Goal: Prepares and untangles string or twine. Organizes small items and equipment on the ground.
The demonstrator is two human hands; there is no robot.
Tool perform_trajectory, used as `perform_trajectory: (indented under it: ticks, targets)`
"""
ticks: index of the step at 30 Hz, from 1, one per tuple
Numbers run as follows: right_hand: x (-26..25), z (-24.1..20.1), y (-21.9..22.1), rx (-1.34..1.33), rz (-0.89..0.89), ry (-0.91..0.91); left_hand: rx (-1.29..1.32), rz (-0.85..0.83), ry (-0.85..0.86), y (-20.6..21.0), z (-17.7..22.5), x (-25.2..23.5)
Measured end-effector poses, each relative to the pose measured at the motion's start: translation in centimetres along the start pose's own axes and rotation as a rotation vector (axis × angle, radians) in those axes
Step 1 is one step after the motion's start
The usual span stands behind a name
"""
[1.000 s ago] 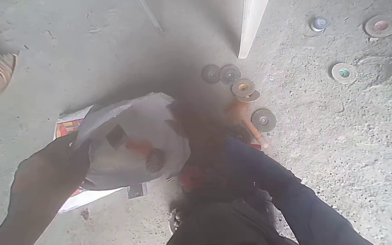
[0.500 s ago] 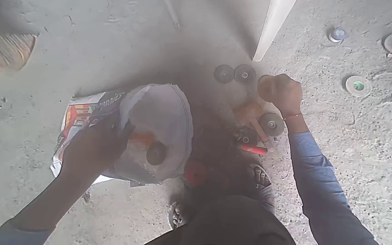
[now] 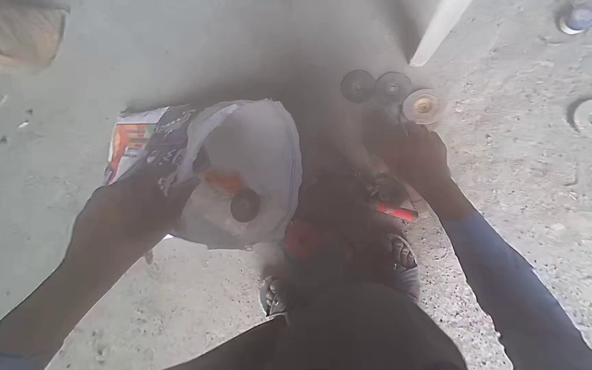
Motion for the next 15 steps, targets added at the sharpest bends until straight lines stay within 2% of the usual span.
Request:
perform_trajectory:
  ticks: [2, 3, 6, 11, 13, 15]
  targets:
    - [2.3, -4.3, 2.6, -0.058, -0.154, -0.217, -0.007, -0.013, -0.008, -1.1, 0.5, 0.7]
    - [3.5, -6.6, 3.7, -0.065, -0.221, -0.269, -0.030, -0.035, -0.018, -1.6, 1.1, 0.6]
    - [6.2, -10.4, 6.8, 0.085, -0.263, -0.246, -0.063, -0.075, 0.034, -1.5, 2.5, -0.1]
    - [7.3, -8.6, 5.9, -0.064, -0.245, -0.236, -0.062, -0.127, 0.151, -0.9, 4.4, -0.5]
    - [7.8, -7.8, 5.0, -0.168, -0.277, -0.168, -0.045, -0.097, 0.179, -0.9, 4.5, -0.8]
    - [8.7, -6.9, 4.8, -0.266, -0.202, -0.130, -0.020, -0.089, 0.163, -1.0, 4.3, -1.1]
Point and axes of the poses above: each hand's wrist, its own x-axis away from the middle knuckle, its own y-axis out of the palm, z = x × y, the point moved 1 cm from there along -x, towards the middle knuckle, and after that the axes turned 13 degrees about -y, right-handed, at the moved point
